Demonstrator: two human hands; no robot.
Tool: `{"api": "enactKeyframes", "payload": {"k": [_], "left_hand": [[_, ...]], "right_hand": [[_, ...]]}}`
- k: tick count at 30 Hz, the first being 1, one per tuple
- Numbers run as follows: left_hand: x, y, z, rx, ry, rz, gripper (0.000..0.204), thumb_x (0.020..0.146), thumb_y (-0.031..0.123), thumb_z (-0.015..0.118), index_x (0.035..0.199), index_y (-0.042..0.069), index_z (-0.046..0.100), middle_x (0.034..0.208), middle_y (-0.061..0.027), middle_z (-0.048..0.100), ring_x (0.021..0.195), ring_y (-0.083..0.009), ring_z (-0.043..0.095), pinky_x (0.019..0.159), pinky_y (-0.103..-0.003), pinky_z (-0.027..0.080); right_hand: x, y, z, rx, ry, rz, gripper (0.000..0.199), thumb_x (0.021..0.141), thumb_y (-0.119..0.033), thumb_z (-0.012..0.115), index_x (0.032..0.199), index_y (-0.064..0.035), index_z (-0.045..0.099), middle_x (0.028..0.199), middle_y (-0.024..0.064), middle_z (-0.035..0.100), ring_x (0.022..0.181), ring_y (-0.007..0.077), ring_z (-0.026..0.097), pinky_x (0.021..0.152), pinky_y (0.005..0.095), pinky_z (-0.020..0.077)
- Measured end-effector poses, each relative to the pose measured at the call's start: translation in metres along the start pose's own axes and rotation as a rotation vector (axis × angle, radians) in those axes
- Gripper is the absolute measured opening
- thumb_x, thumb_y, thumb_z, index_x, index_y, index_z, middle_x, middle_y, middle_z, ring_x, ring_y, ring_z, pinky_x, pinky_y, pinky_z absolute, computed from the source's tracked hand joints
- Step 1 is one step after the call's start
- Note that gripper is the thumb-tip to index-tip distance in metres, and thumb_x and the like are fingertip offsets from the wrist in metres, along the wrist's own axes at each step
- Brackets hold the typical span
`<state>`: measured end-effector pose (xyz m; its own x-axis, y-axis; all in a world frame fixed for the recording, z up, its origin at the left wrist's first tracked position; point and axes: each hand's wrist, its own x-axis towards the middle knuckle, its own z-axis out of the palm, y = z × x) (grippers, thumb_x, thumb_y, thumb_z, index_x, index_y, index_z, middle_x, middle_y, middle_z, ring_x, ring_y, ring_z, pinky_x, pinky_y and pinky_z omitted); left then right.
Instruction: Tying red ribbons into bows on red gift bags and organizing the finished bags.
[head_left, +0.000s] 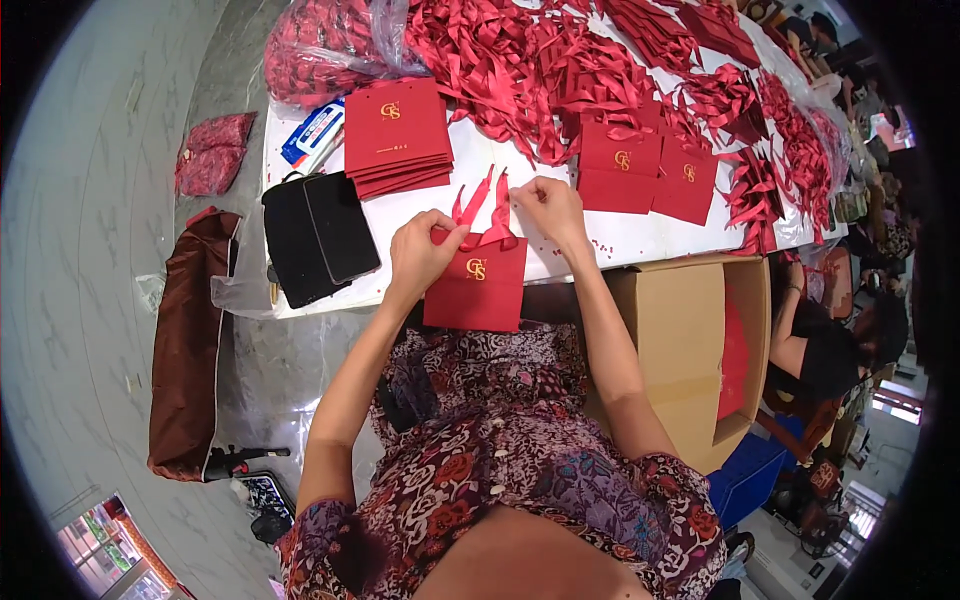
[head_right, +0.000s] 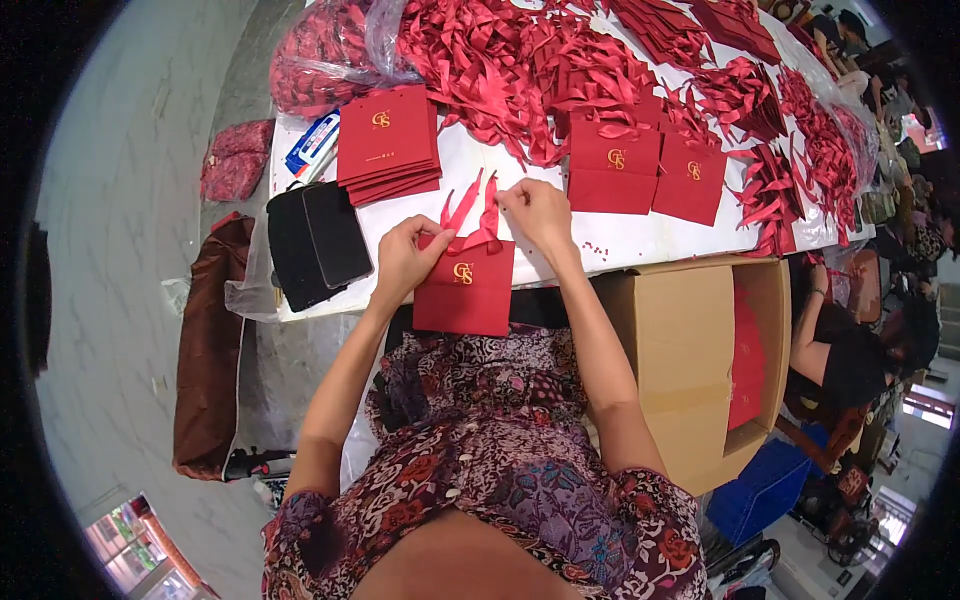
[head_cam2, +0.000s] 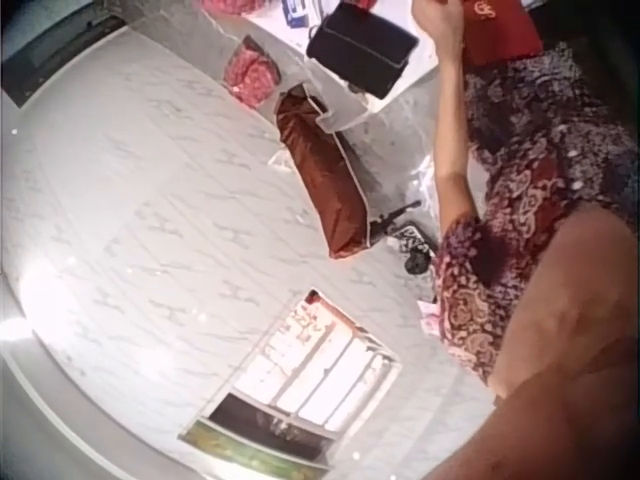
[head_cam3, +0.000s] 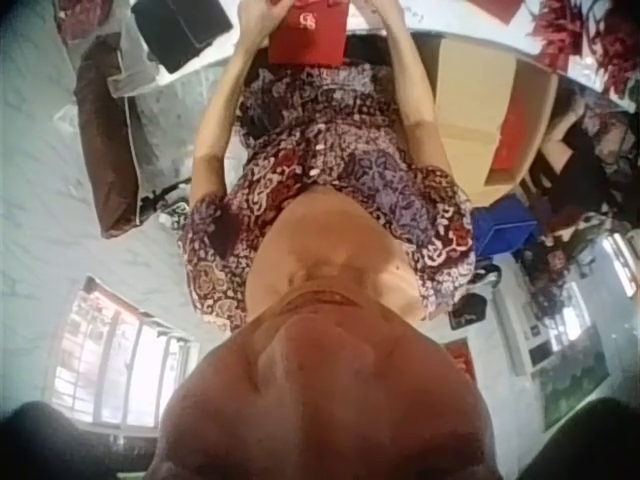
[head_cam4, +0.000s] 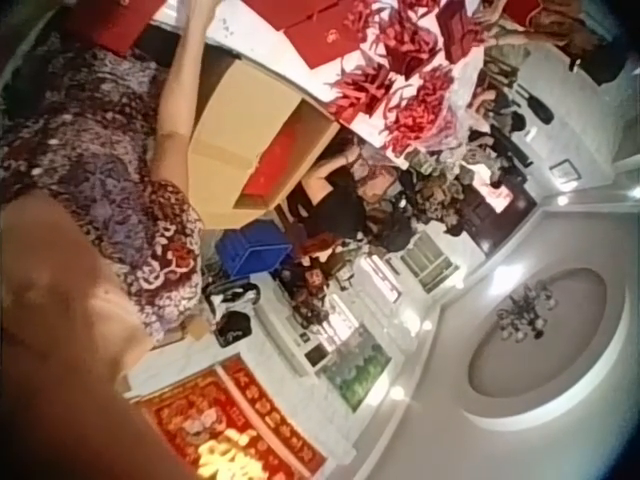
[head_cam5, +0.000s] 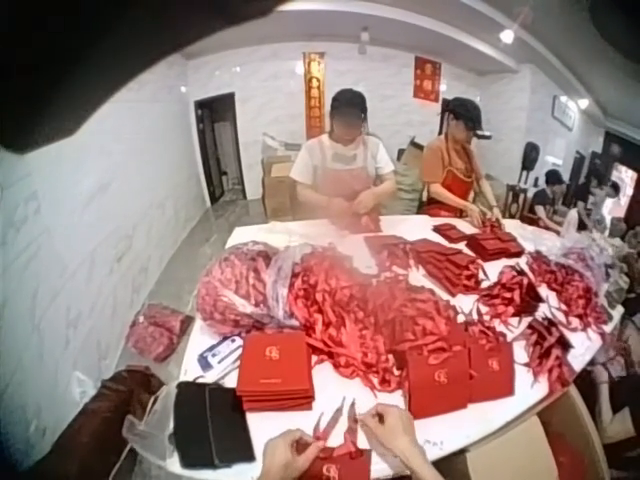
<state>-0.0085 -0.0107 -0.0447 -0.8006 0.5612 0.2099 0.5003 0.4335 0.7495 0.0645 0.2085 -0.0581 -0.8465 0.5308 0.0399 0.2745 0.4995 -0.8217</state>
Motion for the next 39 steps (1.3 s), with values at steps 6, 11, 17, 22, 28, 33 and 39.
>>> {"api": "enactKeyframes", "payload": {"k": [6, 11, 17, 22, 28, 33, 39], "left_hand": [[0.016, 0.008, 0.008, 0.285, 0.021, -0.019, 0.034, 0.079, 0.037, 0.077, 0.085, 0.004, 0.07, 0.083, -0.0118, 0.069, 0.073, -0.0255, 0.067, 0.064, -0.036, 0.05], [0.031, 0.012, 0.018, 0.289, 0.068, -0.089, 0.029, 0.078, 0.028, 0.077, 0.086, 0.003, 0.067, 0.081, -0.0123, 0.068, 0.078, -0.0296, 0.067, 0.07, -0.04, 0.051], [0.035, 0.001, 0.028, 0.072, 0.09, -0.069, 0.019, 0.084, 0.024, 0.072, 0.089, 0.006, 0.069, 0.073, -0.007, 0.068, 0.065, -0.0227, 0.066, 0.062, -0.035, 0.049], [0.029, 0.018, 0.03, -0.055, 0.085, -0.127, 0.014, 0.084, 0.018, 0.07, 0.089, 0.005, 0.069, 0.072, -0.0049, 0.068, 0.06, -0.0134, 0.062, 0.057, -0.028, 0.046], [0.023, 0.023, 0.027, -0.073, 0.084, -0.055, 0.012, 0.087, 0.016, 0.069, 0.088, 0.004, 0.069, 0.072, -0.0051, 0.068, 0.06, -0.0118, 0.059, 0.058, -0.026, 0.046], [0.02, 0.013, 0.019, -0.002, 0.166, 0.223, 0.016, 0.092, 0.015, 0.065, 0.099, 0.002, 0.066, 0.087, -0.0055, 0.067, 0.081, -0.0095, 0.061, 0.074, -0.024, 0.048], [-0.012, 0.018, 0.016, -0.688, -0.269, -0.083, 0.04, 0.091, 0.013, 0.068, 0.124, -0.002, 0.051, 0.113, -0.0107, 0.064, 0.104, -0.0159, 0.061, 0.091, -0.03, 0.048]], "right_hand": [[-0.004, -0.011, 0.019, -0.194, 0.006, 0.047, 0.034, 0.078, -0.038, 0.075, 0.075, -0.0039, 0.07, 0.069, 0.0119, 0.068, 0.071, 0.03, 0.068, 0.065, 0.0403, 0.0509], [-0.01, -0.014, 0.018, -0.125, 0.047, -0.03, 0.03, 0.08, -0.031, 0.074, 0.083, -0.0019, 0.068, 0.072, 0.0113, 0.068, 0.07, 0.0269, 0.066, 0.066, 0.0376, 0.0505], [-0.012, -0.012, 0.032, 0.317, 0.001, -0.119, 0.022, 0.087, -0.021, 0.071, 0.086, -0.0001, 0.066, 0.07, 0.0073, 0.066, 0.062, 0.014, 0.061, 0.06, 0.0281, 0.0481], [-0.009, -0.01, 0.038, 0.487, -0.121, -0.061, 0.017, 0.093, -0.016, 0.066, 0.094, 0.0007, 0.065, 0.077, 0.0014, 0.066, 0.068, 0.0055, 0.058, 0.061, 0.0214, 0.0456], [-0.008, -0.012, 0.036, 0.635, -0.164, -0.075, 0.016, 0.095, -0.015, 0.063, 0.095, 0.001, 0.064, 0.079, 0.0005, 0.065, 0.068, 0.005, 0.055, 0.061, 0.0206, 0.0441], [-0.009, -0.011, 0.024, 0.732, -0.12, -0.103, 0.015, 0.097, -0.014, 0.059, 0.1, 0.0005, 0.061, 0.076, 0.0007, 0.063, 0.069, 0.0054, 0.056, 0.06, 0.0206, 0.0443], [0.002, -0.003, 0.011, 0.822, 0.055, -0.013, 0.014, 0.099, -0.013, 0.054, 0.103, 0.0001, 0.057, 0.08, 0.0024, 0.062, 0.069, 0.0086, 0.062, 0.065, 0.0222, 0.0502]]}}
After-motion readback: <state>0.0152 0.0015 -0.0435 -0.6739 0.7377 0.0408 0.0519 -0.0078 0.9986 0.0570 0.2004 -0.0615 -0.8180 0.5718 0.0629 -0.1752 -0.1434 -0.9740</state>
